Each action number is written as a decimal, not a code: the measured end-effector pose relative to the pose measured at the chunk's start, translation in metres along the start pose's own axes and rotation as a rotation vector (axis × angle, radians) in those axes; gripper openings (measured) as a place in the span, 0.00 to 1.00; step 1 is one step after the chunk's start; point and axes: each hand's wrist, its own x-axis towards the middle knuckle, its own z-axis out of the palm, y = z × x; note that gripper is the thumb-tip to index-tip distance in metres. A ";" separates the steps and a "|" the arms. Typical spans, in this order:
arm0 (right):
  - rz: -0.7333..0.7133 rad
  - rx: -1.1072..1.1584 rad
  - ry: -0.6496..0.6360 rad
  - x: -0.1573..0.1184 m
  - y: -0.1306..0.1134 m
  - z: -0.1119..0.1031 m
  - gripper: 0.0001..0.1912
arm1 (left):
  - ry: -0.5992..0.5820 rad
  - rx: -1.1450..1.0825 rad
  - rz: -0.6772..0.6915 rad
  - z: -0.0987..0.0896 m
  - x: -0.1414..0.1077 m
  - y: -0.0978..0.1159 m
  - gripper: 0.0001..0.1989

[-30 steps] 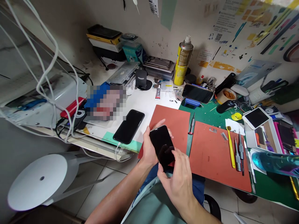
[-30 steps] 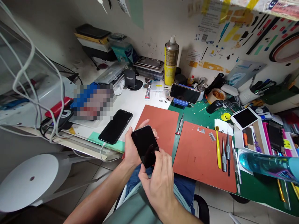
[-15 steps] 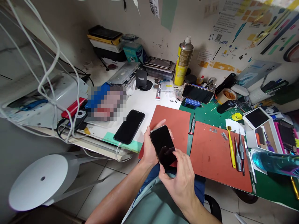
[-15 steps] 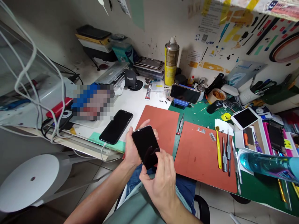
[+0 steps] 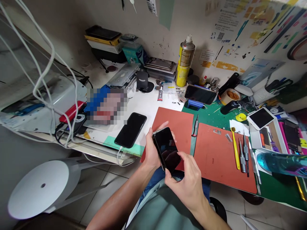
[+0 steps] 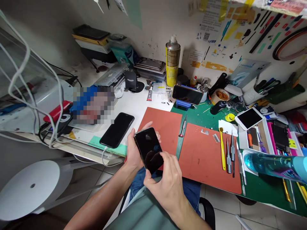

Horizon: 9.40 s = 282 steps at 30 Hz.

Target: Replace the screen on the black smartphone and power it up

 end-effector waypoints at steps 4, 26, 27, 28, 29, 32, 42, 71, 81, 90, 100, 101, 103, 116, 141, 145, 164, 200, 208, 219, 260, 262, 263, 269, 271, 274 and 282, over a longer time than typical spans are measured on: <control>0.056 0.035 -0.042 0.003 0.001 -0.005 0.25 | 0.028 0.010 -0.016 0.002 0.000 0.001 0.31; 0.514 0.837 -0.329 0.014 0.032 -0.031 0.24 | 0.161 0.120 -0.177 0.018 -0.004 0.017 0.33; 0.533 0.874 -0.338 0.014 0.035 -0.032 0.24 | 0.168 0.124 -0.187 0.018 -0.004 0.017 0.32; 0.547 0.906 -0.343 0.015 0.037 -0.032 0.24 | 0.176 0.131 -0.194 0.018 -0.004 0.017 0.32; 0.557 0.935 -0.344 0.015 0.039 -0.032 0.24 | 0.183 0.141 -0.197 0.018 -0.003 0.017 0.32; 0.574 1.009 -0.355 0.015 0.043 -0.032 0.25 | 0.172 0.167 -0.180 0.016 0.000 0.016 0.33; 0.639 1.094 -0.377 0.017 0.050 -0.030 0.28 | 0.133 0.173 -0.150 0.016 0.003 0.016 0.32; 0.674 1.111 -0.384 0.016 0.050 -0.031 0.28 | 0.151 0.199 -0.156 0.017 0.004 0.016 0.32; 0.624 0.774 -0.329 0.026 0.014 -0.039 0.25 | 0.141 0.132 -0.188 0.016 0.003 0.015 0.34; 0.317 0.155 -0.091 0.010 -0.014 -0.013 0.27 | 0.084 0.142 -0.122 0.016 -0.001 0.014 0.32; 0.084 -0.095 0.023 -0.003 -0.021 0.008 0.26 | 0.064 0.115 -0.087 0.013 -0.003 0.011 0.32; 0.076 -0.106 0.028 -0.004 -0.021 0.009 0.27 | 0.066 0.111 -0.088 0.013 -0.003 0.011 0.32; 0.069 -0.122 0.032 -0.005 -0.021 0.010 0.28 | 0.072 0.103 -0.092 0.012 -0.003 0.011 0.32; 0.063 -0.153 0.023 -0.015 -0.018 0.013 0.29 | 0.026 0.052 -0.060 0.011 -0.007 0.007 0.31; 0.089 -0.215 0.091 -0.027 -0.005 0.036 0.41 | 0.320 0.174 -0.156 0.038 -0.005 0.018 0.31; 0.091 -0.237 0.157 -0.025 -0.007 0.036 0.39 | 0.324 0.193 -0.149 0.040 -0.003 0.016 0.28; 0.005 -0.223 0.101 -0.031 -0.004 0.013 0.31 | 0.001 -0.014 0.005 0.019 -0.006 -0.006 0.29; -0.018 -0.225 0.102 -0.033 -0.009 0.017 0.31 | 0.044 -0.030 -0.061 0.013 -0.011 -0.001 0.31; -0.017 -0.216 0.099 -0.032 -0.009 0.016 0.31 | 0.043 -0.021 -0.063 0.014 -0.011 -0.002 0.30; -0.010 -0.223 0.106 -0.033 -0.008 0.016 0.30 | 0.026 -0.029 -0.063 0.015 -0.012 -0.002 0.30; -0.018 -0.233 0.100 -0.030 -0.010 0.014 0.30 | -0.015 -0.042 -0.061 0.012 -0.009 -0.003 0.30; -0.018 -0.231 0.105 -0.030 -0.010 0.015 0.31 | -0.010 -0.032 -0.054 0.012 -0.009 -0.003 0.30; -0.014 -0.225 0.105 -0.031 -0.010 0.016 0.31 | -0.003 -0.028 -0.050 0.012 -0.009 -0.004 0.30; -0.064 -0.146 0.049 -0.017 0.010 0.003 0.34 | 0.116 0.061 -0.039 0.005 -0.008 0.001 0.31; -0.141 -0.115 -0.049 -0.004 0.024 -0.010 0.37 | 0.136 0.153 -0.036 -0.003 -0.006 0.008 0.30; -0.249 -0.114 -0.249 0.017 0.046 -0.032 0.38 | 0.114 0.339 0.009 -0.022 -0.003 0.021 0.29; -0.386 -0.091 -0.641 0.063 0.075 -0.054 0.40 | -0.073 1.099 0.092 -0.061 -0.022 0.049 0.27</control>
